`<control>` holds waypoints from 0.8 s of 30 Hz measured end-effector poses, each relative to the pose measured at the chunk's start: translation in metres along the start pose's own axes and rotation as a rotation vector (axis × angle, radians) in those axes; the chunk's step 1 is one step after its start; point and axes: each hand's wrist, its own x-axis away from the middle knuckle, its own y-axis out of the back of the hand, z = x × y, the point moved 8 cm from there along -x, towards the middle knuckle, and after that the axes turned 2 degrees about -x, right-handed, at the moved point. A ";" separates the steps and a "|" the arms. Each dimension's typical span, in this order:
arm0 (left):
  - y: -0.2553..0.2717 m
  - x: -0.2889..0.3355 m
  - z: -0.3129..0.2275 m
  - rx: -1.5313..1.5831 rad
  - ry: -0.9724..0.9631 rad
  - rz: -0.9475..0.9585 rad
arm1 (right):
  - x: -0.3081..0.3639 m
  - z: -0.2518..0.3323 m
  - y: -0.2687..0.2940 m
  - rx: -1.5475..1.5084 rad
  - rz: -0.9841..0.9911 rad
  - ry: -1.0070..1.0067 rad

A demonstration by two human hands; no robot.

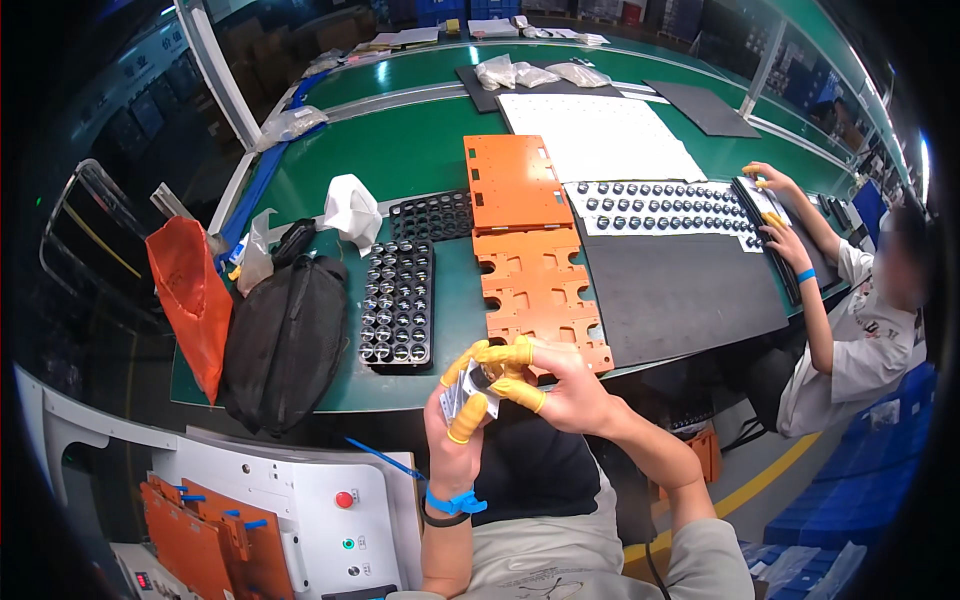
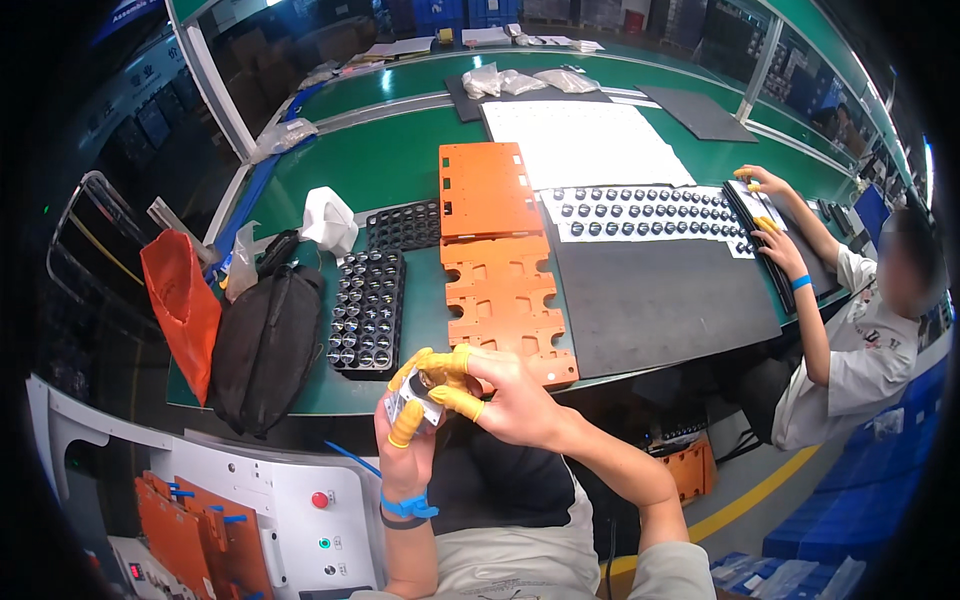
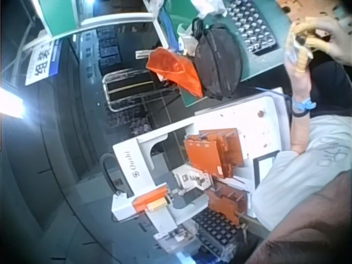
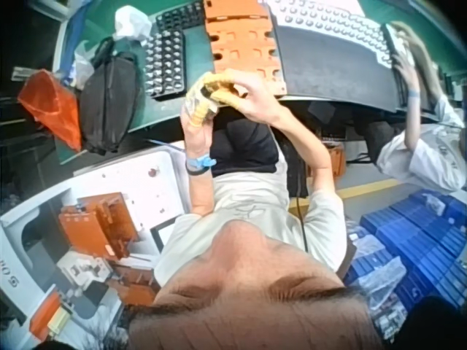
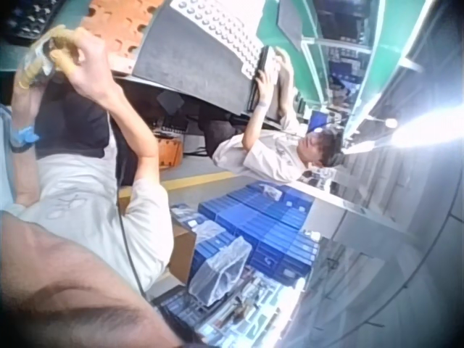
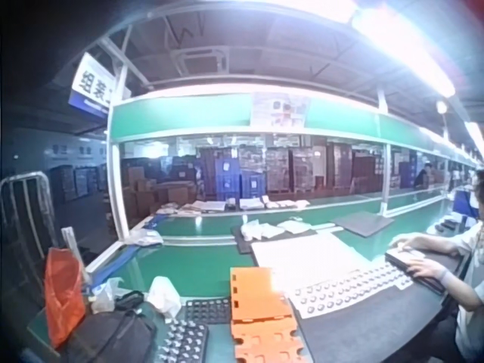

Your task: The person places an orange rectangular tray on a green workbench and peels white adhesive squares from a sheet. They then pick up small cylindrical metal components from a black tray and place them onto the adhesive squares on the orange tray. Finally, the person moves the orange tray to a machine on the left.

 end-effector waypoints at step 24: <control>-0.041 -0.017 -0.031 -1.003 -0.422 0.095 | 0.022 -0.025 0.025 0.019 0.073 -0.141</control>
